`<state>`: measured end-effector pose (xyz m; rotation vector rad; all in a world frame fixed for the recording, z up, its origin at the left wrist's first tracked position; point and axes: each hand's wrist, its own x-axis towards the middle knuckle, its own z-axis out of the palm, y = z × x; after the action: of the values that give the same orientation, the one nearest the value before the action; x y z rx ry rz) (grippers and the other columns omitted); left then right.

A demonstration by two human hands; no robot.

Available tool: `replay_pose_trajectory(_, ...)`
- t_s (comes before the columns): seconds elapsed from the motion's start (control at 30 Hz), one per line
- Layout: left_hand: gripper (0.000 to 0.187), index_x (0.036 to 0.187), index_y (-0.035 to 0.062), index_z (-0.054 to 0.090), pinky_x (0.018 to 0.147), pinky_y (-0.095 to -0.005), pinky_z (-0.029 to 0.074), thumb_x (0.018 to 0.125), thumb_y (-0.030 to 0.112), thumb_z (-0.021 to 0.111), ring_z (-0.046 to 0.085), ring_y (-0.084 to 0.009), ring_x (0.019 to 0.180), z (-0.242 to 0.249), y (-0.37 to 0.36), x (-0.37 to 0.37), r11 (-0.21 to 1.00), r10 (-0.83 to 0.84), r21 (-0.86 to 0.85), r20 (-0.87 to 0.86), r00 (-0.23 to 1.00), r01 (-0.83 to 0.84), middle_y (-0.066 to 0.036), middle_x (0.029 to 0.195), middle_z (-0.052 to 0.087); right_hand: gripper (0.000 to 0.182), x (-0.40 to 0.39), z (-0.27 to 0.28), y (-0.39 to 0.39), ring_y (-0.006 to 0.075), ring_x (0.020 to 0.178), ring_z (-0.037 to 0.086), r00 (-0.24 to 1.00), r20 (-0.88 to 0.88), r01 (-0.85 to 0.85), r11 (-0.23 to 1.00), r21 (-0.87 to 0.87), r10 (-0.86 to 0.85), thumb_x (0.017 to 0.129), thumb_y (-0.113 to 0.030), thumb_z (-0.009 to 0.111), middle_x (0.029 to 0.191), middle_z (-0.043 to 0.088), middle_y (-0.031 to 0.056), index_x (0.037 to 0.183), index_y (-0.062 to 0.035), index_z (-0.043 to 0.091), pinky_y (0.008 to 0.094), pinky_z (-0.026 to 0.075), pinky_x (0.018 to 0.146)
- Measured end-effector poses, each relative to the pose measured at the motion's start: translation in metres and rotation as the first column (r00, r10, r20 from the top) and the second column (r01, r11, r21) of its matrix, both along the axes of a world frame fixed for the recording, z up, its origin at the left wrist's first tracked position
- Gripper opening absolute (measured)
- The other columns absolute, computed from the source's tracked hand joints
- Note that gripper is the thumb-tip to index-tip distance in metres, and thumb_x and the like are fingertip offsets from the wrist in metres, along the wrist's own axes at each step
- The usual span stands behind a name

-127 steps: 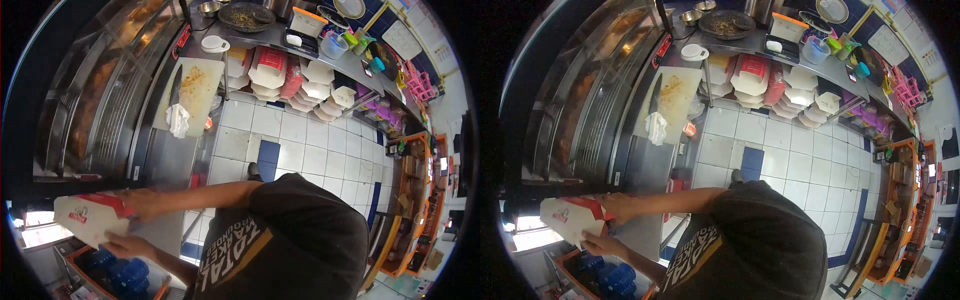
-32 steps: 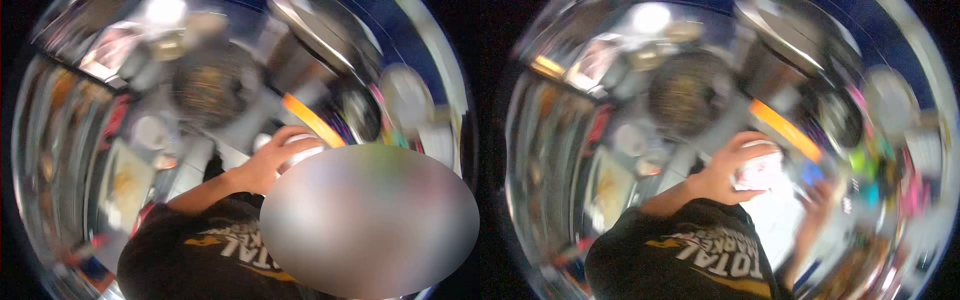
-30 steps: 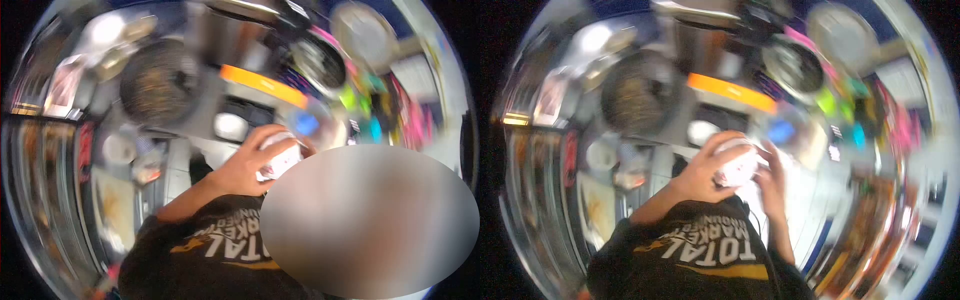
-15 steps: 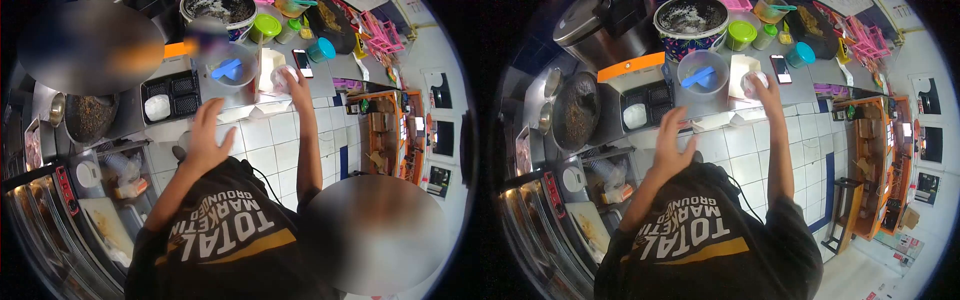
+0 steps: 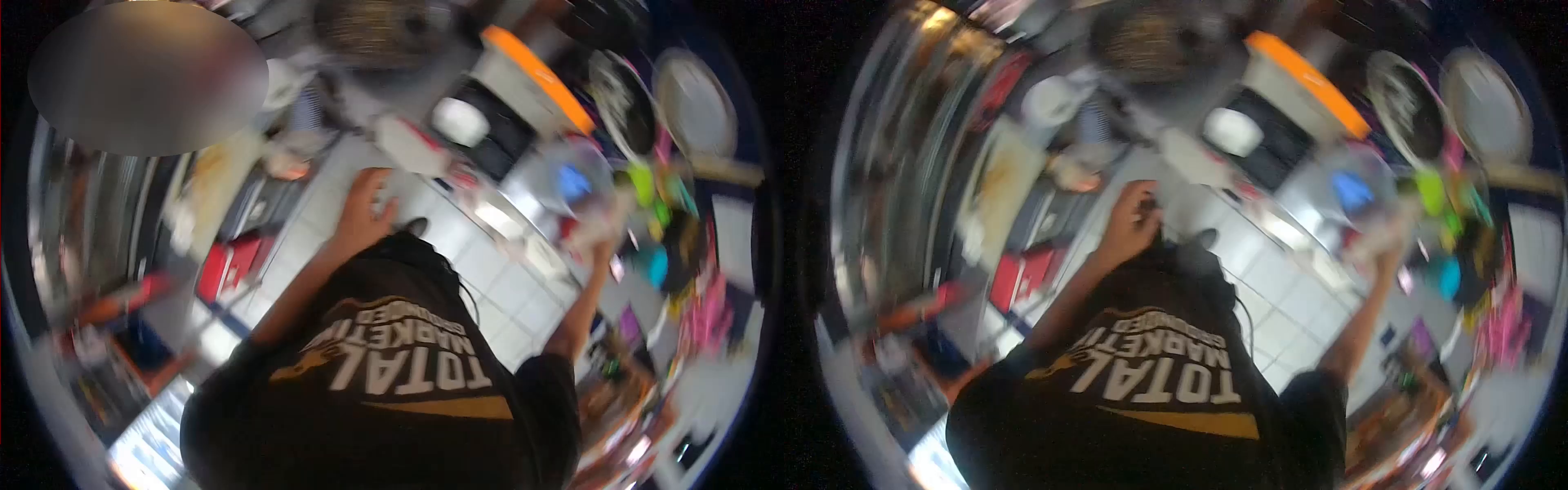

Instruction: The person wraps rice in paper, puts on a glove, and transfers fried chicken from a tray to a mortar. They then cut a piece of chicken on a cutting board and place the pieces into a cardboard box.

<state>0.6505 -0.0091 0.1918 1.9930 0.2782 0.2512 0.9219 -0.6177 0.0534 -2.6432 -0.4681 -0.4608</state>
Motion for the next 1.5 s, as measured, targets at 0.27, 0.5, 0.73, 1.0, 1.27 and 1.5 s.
replay_pose_trajectory(0.27,0.044,0.121,0.0023,0.05,0.082,-0.0392,0.049,0.079,0.006,0.063,0.058,-0.03,0.097,-0.007,0.108,-0.09,0.901,0.425,0.108,-0.022,0.905,-0.42,-0.018,0.111,0.053,0.031,-0.081,0.188,0.183,0.0345,0.083,0.065,0.603,0.292,0.611,0.665,0.429,-0.743,0.096,-0.023,0.049,0.1,0.068,0.0179,0.1,0.0012,0.067,0.043,0.053,0.074)
replay_pose_trajectory(0.5,0.039,0.112,0.0034,0.053,0.076,-0.042,0.051,0.077,0.013,0.068,0.061,-0.033,0.094,-0.022,0.275,-0.199,0.401,0.835,0.47,0.164,0.524,-0.786,-0.016,0.107,0.059,0.024,-0.149,0.13,0.535,0.0243,0.107,0.06,0.735,-0.327,-0.272,0.701,0.66,0.594,0.092,-0.014,0.051,0.113,0.064,0.0128,0.104,-0.0012,0.067,0.0332,0.048,0.091)
replay_pose_trajectory(0.73,0.021,0.095,0.0055,0.059,0.065,-0.0464,0.053,0.081,0.021,0.064,0.065,-0.0391,0.075,-0.062,0.359,-0.207,0.433,0.853,0.621,-0.049,0.52,-0.653,-0.02,0.085,0.066,0.03,-0.342,0.085,0.882,0.0208,0.098,0.062,-0.134,-0.525,0.15,0.541,0.828,0.84,0.093,-0.013,0.049,0.11,0.063,0.0145,0.117,0.0046,0.057,0.0335,0.051,0.09)
replay_pose_trajectory(1.0,0.009,0.083,0.003,0.058,0.063,-0.0503,0.049,0.083,0.012,0.058,0.062,-0.043,0.073,0.014,0.348,-0.196,0.465,0.801,0.39,0.197,0.566,-0.795,-0.023,0.078,0.063,0.021,-0.363,0.047,0.956,0.0156,0.073,0.06,-0.42,-0.455,0.323,0.598,0.734,0.786,0.093,-0.011,0.047,0.086,0.064,0.008,0.096,0.0018,0.064,0.0298,0.049,0.061)
replay_pose_trajectory(1.27,0.011,0.092,0.0035,0.061,0.064,-0.0446,0.05,0.081,0.007,0.061,0.062,-0.0396,0.076,0.052,0.312,-0.171,0.522,0.682,0.373,0.357,0.638,-0.767,-0.018,0.084,0.063,0.043,-0.32,0.157,0.934,0.0173,0.082,0.063,-0.548,-0.415,0.395,0.662,0.637,0.726,0.096,-0.045,0.053,0.094,0.065,0.0062,0.105,-0.0049,0.062,0.0318,0.053,0.072)
replay_pose_trajectory(1.5,0.011,0.091,0.0025,0.062,0.063,-0.0421,0.05,0.079,0.004,0.061,0.062,-0.0352,0.07,0.074,0.285,-0.134,0.649,0.411,0.458,0.46,0.787,-0.607,-0.015,0.079,0.061,0.069,-0.282,0.178,0.936,0.0251,0.112,0.051,-0.433,-0.267,0.382,0.444,0.811,0.861,0.095,-0.061,0.039,0.125,0.052,0.0091,0.138,-0.0065,0.044,0.0424,0.04,0.098)
